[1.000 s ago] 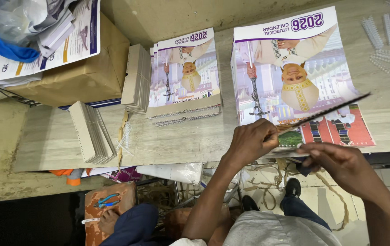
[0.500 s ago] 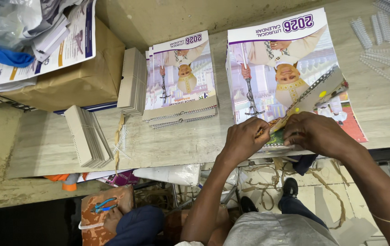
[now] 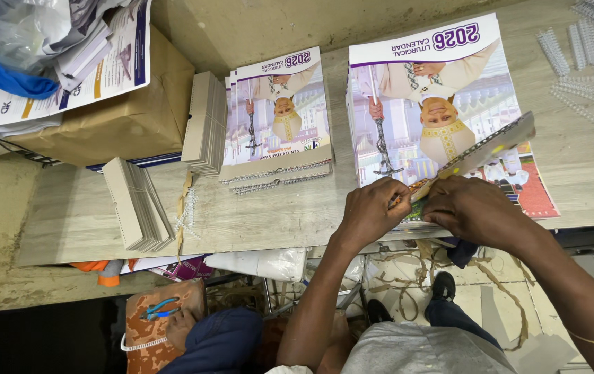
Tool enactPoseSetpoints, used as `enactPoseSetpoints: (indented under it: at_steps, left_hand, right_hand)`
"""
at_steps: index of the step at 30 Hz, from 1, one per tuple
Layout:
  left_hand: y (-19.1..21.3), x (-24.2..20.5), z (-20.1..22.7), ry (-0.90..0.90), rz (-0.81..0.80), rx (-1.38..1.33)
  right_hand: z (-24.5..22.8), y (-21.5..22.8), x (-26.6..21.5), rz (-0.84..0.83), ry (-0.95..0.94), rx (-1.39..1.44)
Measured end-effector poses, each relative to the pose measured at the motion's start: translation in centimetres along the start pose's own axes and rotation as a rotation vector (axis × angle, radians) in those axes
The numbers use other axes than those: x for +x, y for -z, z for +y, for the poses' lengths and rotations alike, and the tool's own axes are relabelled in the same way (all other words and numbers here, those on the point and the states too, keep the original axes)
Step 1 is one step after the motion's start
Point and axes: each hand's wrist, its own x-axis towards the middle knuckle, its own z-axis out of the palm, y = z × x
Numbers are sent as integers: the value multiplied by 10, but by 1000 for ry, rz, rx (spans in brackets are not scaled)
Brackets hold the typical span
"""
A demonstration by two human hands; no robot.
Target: The person assembles wall calendars by inserting spiral binding wires through pre-punched holes in the pages. They repeatedly pick up a calendar, thread the wire, and place the finished calendar on a stack on the table.
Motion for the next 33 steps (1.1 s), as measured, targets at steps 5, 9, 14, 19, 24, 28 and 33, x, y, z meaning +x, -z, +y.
enactPoseSetpoints:
  at_steps: [5,9,14,19,24,28,33]
  left_hand:
    - [-2,-1,2,21,4,13]
    - [2,1,3,27,-12,-4]
    - [3,3,-1,28,-54,-16]
    - [8,3,1,11,-45,-15]
    - [28,3,10,50,-237,-12]
    - [15,1,1,40,-220,39]
    - [-8,-5,6,-41,72,115]
  right_hand:
    - [-1,-11,0,64,149,15]
    - [-3,-4,2,34,171,4]
    - [-7,-1,3,22,202,19]
    - [-14,-10,-1,164,288,-98]
    - [-26,4,-2,330,338,-255]
    - [-29,11,2,367,320,-307]
    - [-45,15,-19,743,115,-299]
